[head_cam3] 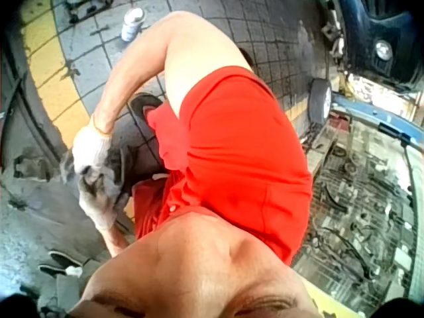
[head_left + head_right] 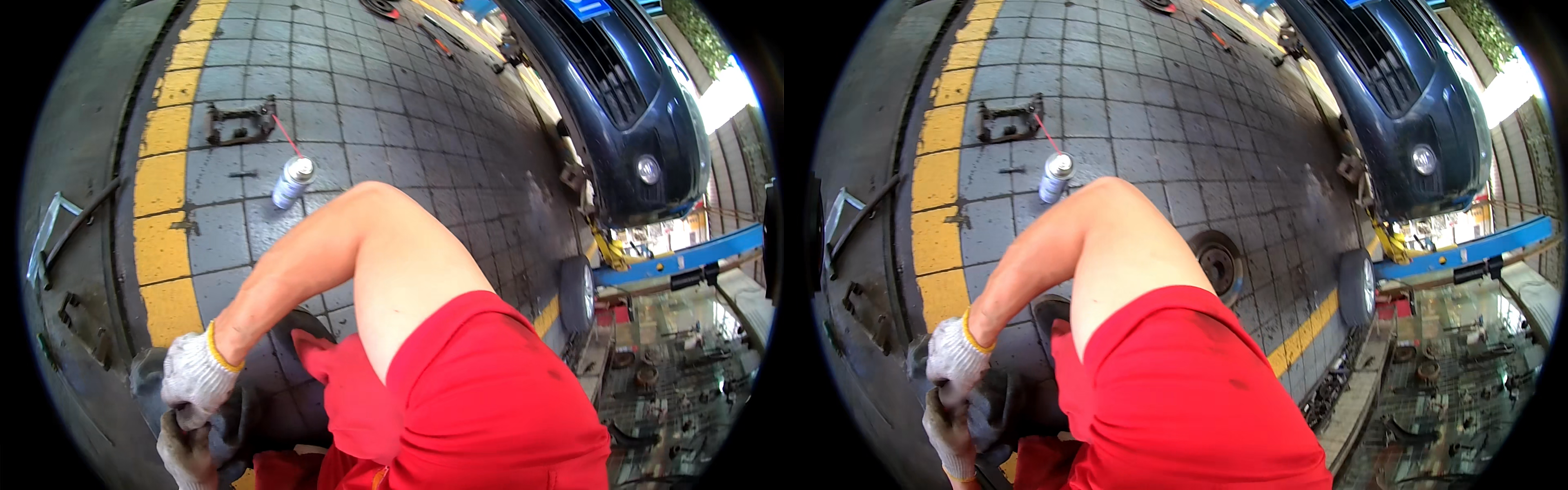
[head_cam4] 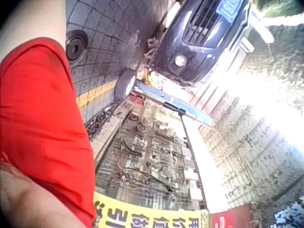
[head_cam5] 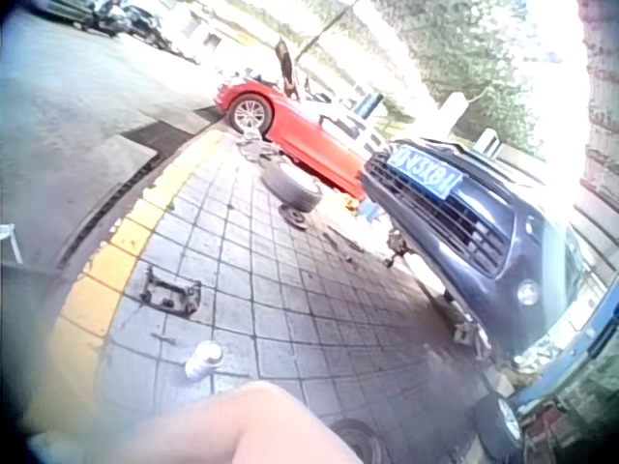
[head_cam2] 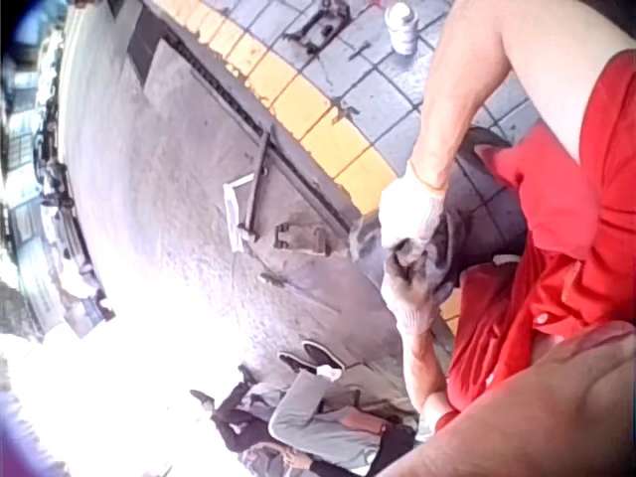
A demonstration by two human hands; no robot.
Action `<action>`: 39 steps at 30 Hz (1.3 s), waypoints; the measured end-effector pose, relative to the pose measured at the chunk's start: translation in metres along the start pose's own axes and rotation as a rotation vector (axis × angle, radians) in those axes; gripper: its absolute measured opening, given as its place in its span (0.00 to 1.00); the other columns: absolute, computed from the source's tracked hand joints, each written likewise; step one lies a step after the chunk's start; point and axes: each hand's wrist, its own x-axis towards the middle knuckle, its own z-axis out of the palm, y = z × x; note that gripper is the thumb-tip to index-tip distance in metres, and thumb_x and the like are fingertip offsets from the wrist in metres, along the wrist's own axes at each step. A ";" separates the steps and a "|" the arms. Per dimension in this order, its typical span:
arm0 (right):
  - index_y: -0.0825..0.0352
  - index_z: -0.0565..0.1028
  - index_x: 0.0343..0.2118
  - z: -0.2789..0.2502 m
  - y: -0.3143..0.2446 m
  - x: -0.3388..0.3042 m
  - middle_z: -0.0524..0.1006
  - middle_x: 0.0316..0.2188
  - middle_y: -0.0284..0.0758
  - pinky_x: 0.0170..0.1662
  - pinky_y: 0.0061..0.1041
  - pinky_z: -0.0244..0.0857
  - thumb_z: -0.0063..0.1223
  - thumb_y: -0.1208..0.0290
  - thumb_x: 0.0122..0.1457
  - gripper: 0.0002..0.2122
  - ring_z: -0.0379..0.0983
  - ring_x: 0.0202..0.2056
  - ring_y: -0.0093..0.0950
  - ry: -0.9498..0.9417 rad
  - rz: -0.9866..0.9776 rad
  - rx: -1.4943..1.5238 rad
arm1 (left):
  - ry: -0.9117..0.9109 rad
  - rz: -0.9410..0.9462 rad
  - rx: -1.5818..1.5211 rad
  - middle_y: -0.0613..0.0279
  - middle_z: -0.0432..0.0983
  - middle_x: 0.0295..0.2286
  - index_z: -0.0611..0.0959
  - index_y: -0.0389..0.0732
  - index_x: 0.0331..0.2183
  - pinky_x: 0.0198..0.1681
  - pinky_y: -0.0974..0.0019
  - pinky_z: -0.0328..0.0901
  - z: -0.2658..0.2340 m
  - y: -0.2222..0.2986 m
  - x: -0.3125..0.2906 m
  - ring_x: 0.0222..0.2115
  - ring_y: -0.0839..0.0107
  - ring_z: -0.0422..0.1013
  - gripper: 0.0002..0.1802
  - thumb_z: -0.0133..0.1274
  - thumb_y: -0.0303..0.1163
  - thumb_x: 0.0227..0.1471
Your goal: The person cleans a small metal rod using a spray lubricant, a red sanding block, and a grey cloth. They repeatedly spray the rod, rub it with the sanding block, and wipe it with the cloth in a continuous loop.
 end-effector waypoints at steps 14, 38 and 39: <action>0.59 0.86 0.45 -0.008 0.002 -0.018 0.86 0.37 0.43 0.44 0.49 0.74 0.40 0.42 0.68 0.27 0.83 0.42 0.47 -0.032 -0.198 -0.222 | -0.402 -0.364 -0.498 0.45 0.85 0.42 0.79 0.31 0.55 0.42 0.56 0.73 -0.036 -0.073 -0.012 0.38 0.55 0.82 0.27 0.53 0.46 0.68; 0.59 0.76 0.30 -0.004 -0.032 -0.057 0.74 0.23 0.35 0.27 0.39 0.68 0.65 0.50 0.60 0.17 0.77 0.25 0.38 0.329 -0.441 -0.098 | -0.648 -0.233 -0.454 0.47 0.80 0.26 0.83 0.33 0.38 0.30 0.55 0.70 -0.048 0.043 -0.001 0.24 0.51 0.77 0.18 0.52 0.41 0.68; 0.58 0.76 0.30 -0.004 -0.027 -0.058 0.73 0.23 0.34 0.26 0.37 0.67 0.66 0.50 0.59 0.17 0.75 0.24 0.37 0.396 -0.527 -0.091 | -0.696 -0.299 -0.573 0.49 0.80 0.26 0.83 0.33 0.40 0.31 0.56 0.71 -0.040 0.041 -0.001 0.24 0.55 0.77 0.19 0.51 0.42 0.69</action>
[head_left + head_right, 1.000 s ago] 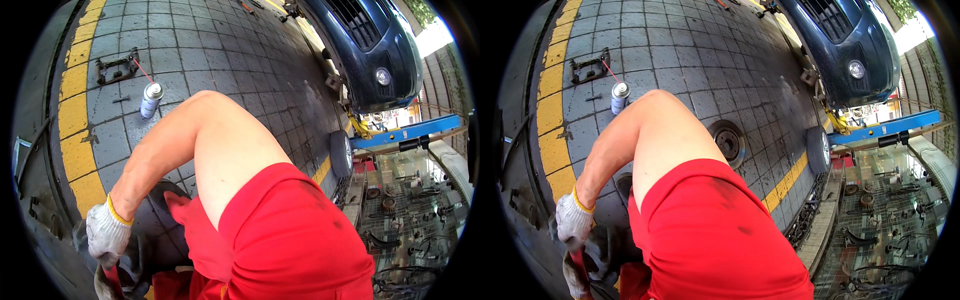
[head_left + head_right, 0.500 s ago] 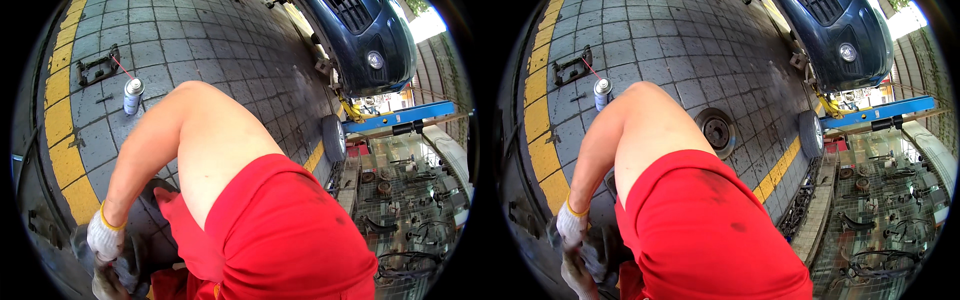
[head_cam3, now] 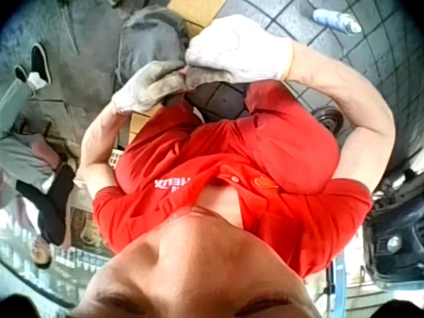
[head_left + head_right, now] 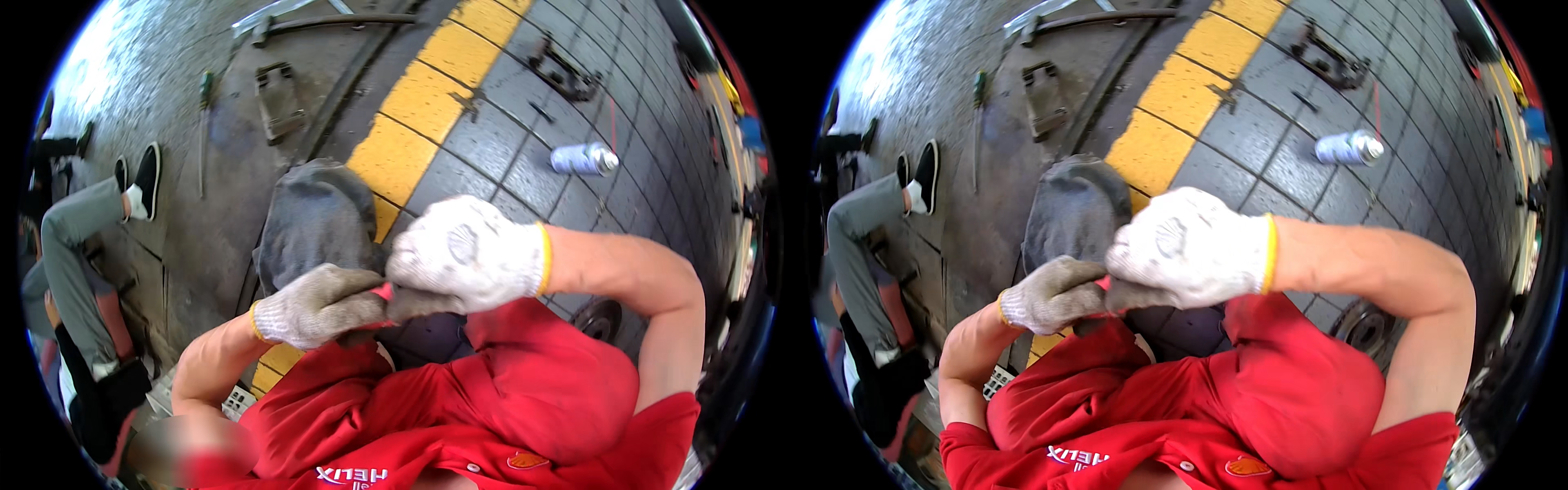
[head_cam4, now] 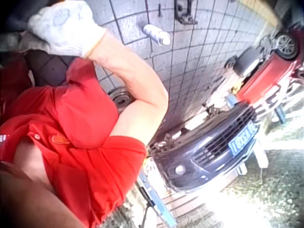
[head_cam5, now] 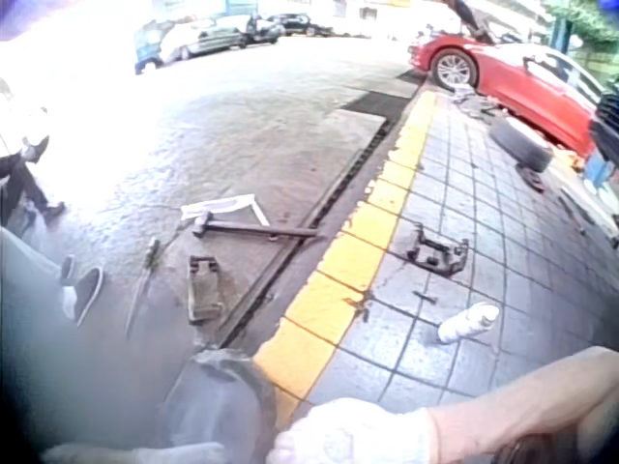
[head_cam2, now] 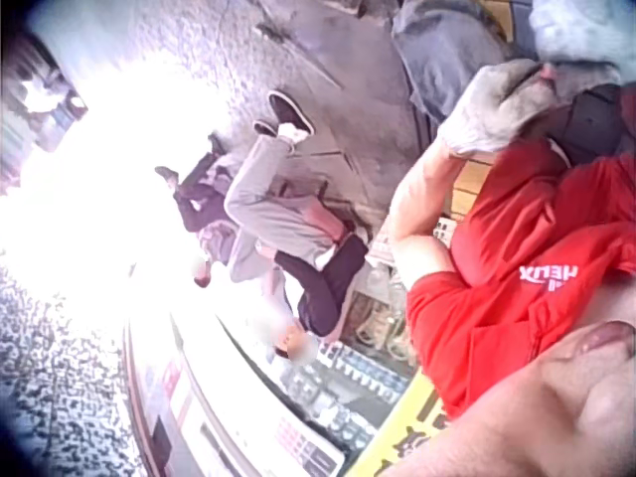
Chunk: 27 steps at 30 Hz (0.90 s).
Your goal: The person cleans a small metal rod using a spray lubricant, a red sanding block, and a grey cloth. They repeatedly spray the rod, rub it with the sanding block, and wipe it with the cloth in a continuous loop.
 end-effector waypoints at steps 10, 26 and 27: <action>0.63 0.81 0.39 0.020 -0.006 -0.022 0.81 0.29 0.43 0.37 0.46 0.73 0.50 0.57 0.72 0.14 0.81 0.33 0.48 -0.263 0.604 0.271 | 0.455 0.353 0.978 0.52 0.80 0.23 0.83 0.38 0.38 0.31 0.52 0.72 0.021 -0.027 0.017 0.25 0.49 0.78 0.16 0.68 0.39 0.53; 0.63 0.77 0.29 -0.012 0.008 0.047 0.74 0.22 0.38 0.29 0.40 0.69 0.68 0.60 0.56 0.13 0.77 0.26 0.40 -0.262 -0.123 0.074 | -0.040 0.005 -0.189 0.37 0.80 0.32 0.83 0.31 0.45 0.36 0.53 0.71 -0.010 -0.017 -0.021 0.35 0.46 0.79 0.21 0.53 0.42 0.70; 0.63 0.77 0.28 -0.009 0.009 0.048 0.71 0.20 0.36 0.26 0.39 0.68 0.69 0.63 0.53 0.12 0.74 0.22 0.37 -0.191 -0.200 0.031 | -0.082 -0.065 -0.309 0.39 0.81 0.32 0.83 0.31 0.45 0.35 0.53 0.71 -0.009 -0.016 -0.022 0.33 0.47 0.79 0.19 0.53 0.41 0.69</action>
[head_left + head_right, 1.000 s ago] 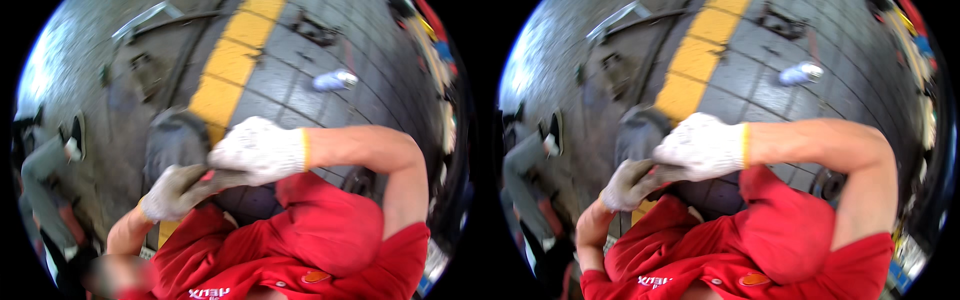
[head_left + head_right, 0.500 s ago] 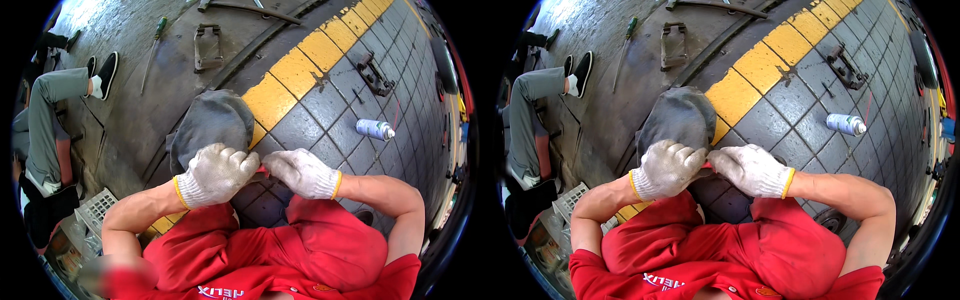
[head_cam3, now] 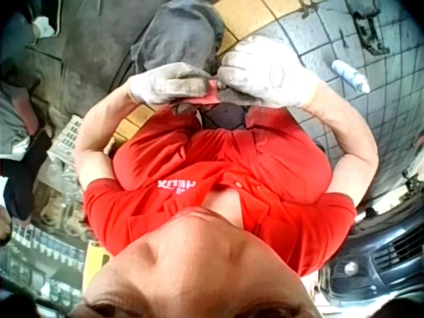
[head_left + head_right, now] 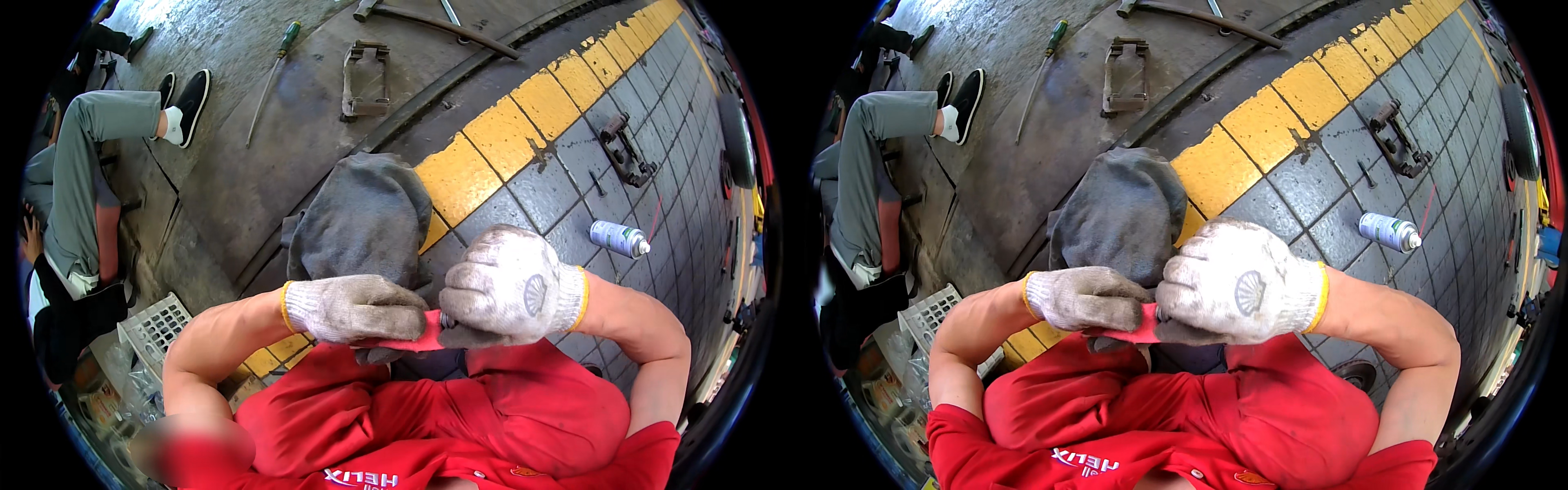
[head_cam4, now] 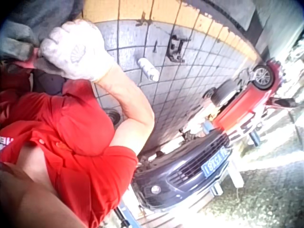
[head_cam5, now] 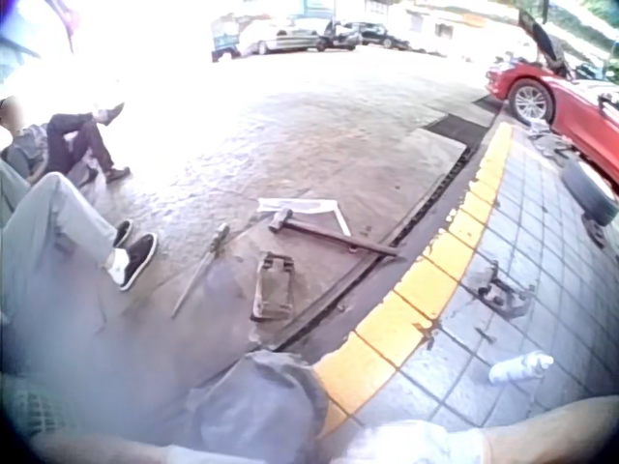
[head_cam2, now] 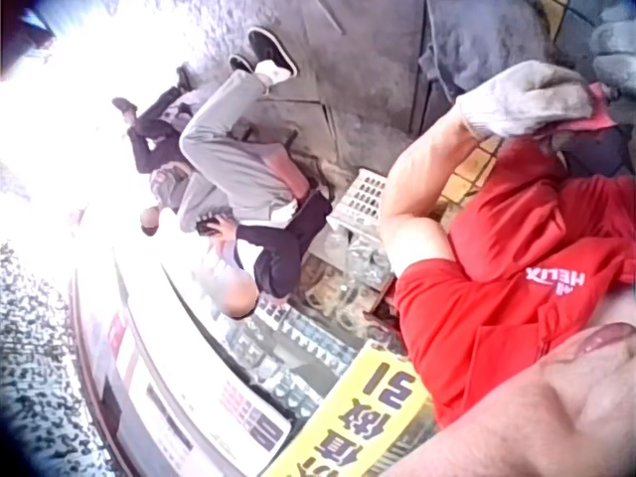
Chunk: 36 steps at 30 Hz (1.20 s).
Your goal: The person cleans a small metal rod using a spray lubricant, a red sanding block, and a grey cloth. They repeatedly spray the rod, rub it with the sanding block, and wipe it with the cloth in a continuous loop.
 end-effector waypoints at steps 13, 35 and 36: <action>0.67 0.81 0.38 -0.001 -0.012 -0.008 0.81 0.30 0.40 0.32 0.34 0.71 0.57 0.62 0.68 0.11 0.78 0.28 0.33 -0.061 0.971 0.606 | 0.578 0.426 1.240 0.53 0.79 0.25 0.84 0.38 0.38 0.32 0.52 0.71 -0.003 0.011 0.008 0.27 0.54 0.80 0.17 0.62 0.44 0.60; 0.68 0.80 0.36 -0.027 -0.018 0.015 0.80 0.27 0.46 0.34 0.38 0.73 0.56 0.60 0.69 0.13 0.80 0.28 0.45 -0.063 0.811 0.342 | 0.567 0.459 0.893 0.55 0.82 0.25 0.85 0.38 0.38 0.32 0.54 0.72 -0.015 0.012 -0.018 0.26 0.55 0.80 0.16 0.60 0.43 0.64; 0.68 0.80 0.37 -0.028 -0.014 0.012 0.80 0.27 0.46 0.34 0.38 0.73 0.56 0.62 0.68 0.12 0.80 0.28 0.45 0.005 0.739 0.290 | 0.540 0.404 0.747 0.54 0.82 0.26 0.86 0.38 0.39 0.33 0.54 0.72 -0.018 0.018 -0.024 0.26 0.57 0.80 0.16 0.59 0.42 0.65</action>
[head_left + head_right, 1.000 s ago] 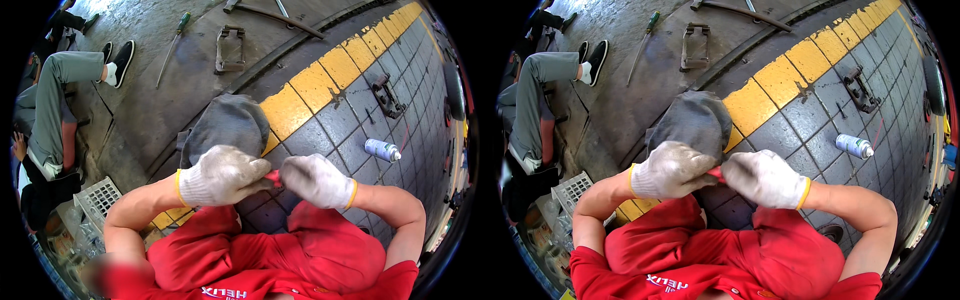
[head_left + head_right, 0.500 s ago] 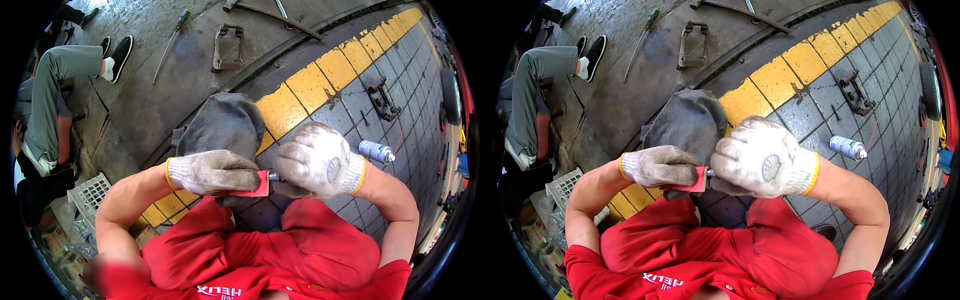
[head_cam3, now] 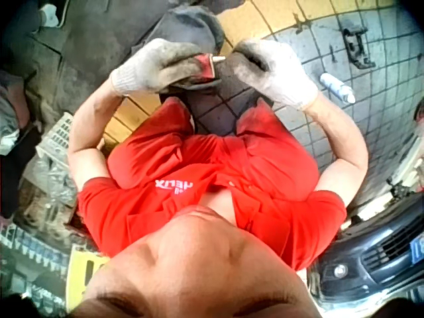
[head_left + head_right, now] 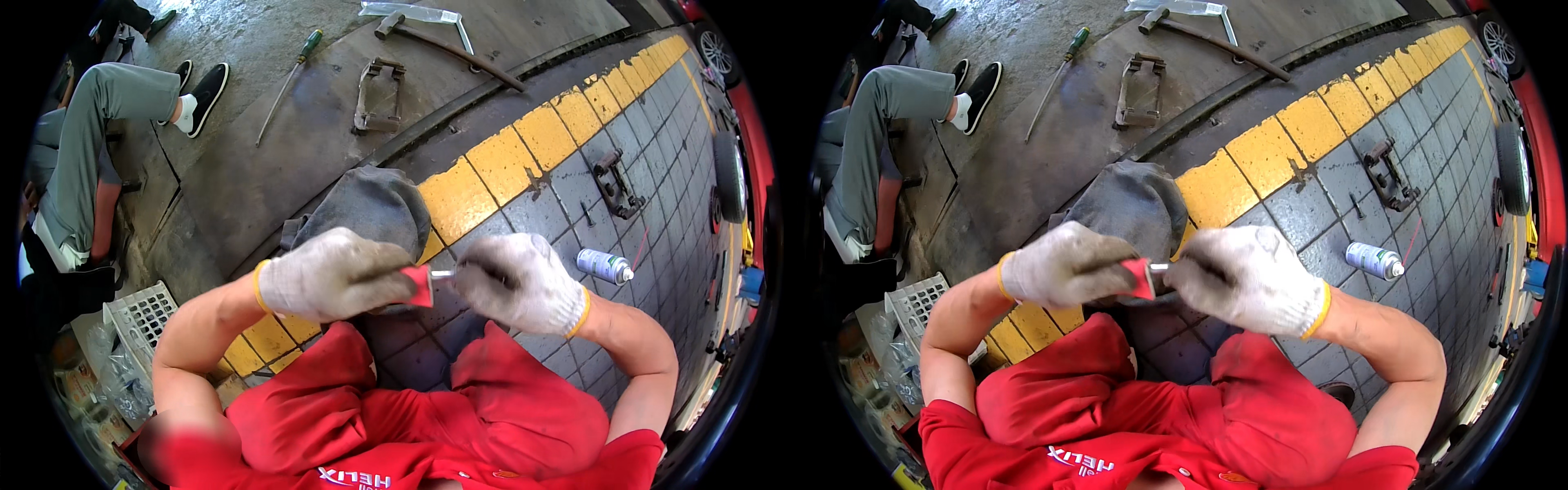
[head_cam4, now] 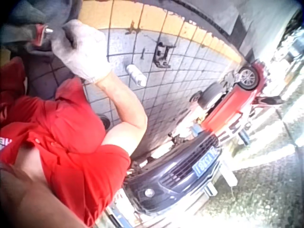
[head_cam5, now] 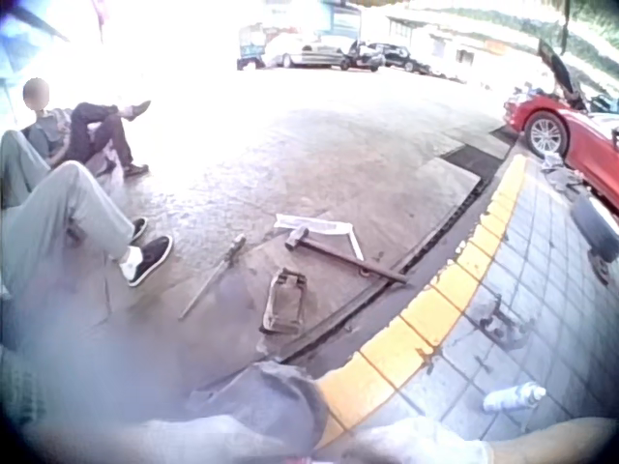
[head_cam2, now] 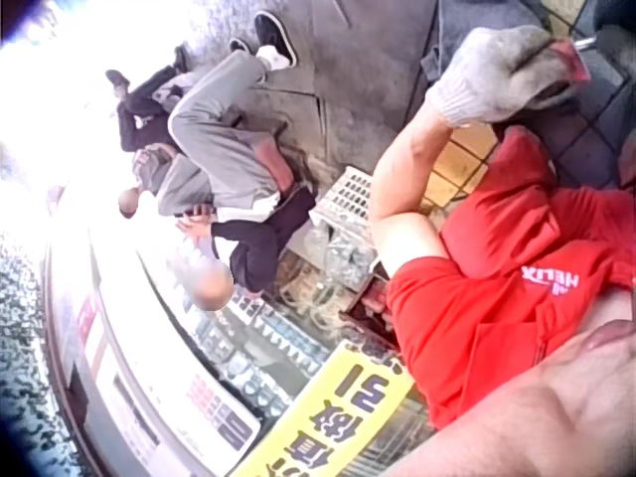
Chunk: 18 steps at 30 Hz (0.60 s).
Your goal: The person cleans a small metal rod using a spray lubricant, a red sanding block, and a grey cloth. They repeatedly spray the rod, rub it with the sanding block, and wipe it with the cloth in a continuous loop.
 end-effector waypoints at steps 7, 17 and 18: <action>0.67 0.74 0.31 -0.056 0.064 0.025 0.73 0.22 0.34 0.25 0.28 0.70 0.41 0.52 0.76 0.23 0.72 0.20 0.27 0.455 0.383 0.588 | 0.465 -0.512 -0.566 0.67 0.80 0.36 0.82 0.35 0.55 0.39 0.70 0.69 -0.051 -0.086 -0.028 0.35 0.78 0.74 0.32 0.49 0.56 0.73; 0.68 0.72 0.34 -0.023 0.045 0.033 0.75 0.25 0.41 0.29 0.32 0.73 0.42 0.49 0.76 0.23 0.75 0.24 0.35 0.060 0.084 1.013 | 0.438 -0.254 -1.183 0.63 0.78 0.32 0.77 0.33 0.61 0.32 0.67 0.70 -0.021 -0.073 0.001 0.27 0.73 0.73 0.40 0.44 0.62 0.72; 0.68 0.72 0.34 -0.022 0.043 0.032 0.75 0.25 0.41 0.29 0.32 0.73 0.42 0.48 0.76 0.24 0.75 0.24 0.35 0.064 0.089 1.011 | 0.377 -0.229 -1.273 0.66 0.75 0.30 0.76 0.32 0.61 0.30 0.68 0.68 -0.020 -0.075 0.001 0.25 0.75 0.71 0.39 0.44 0.60 0.73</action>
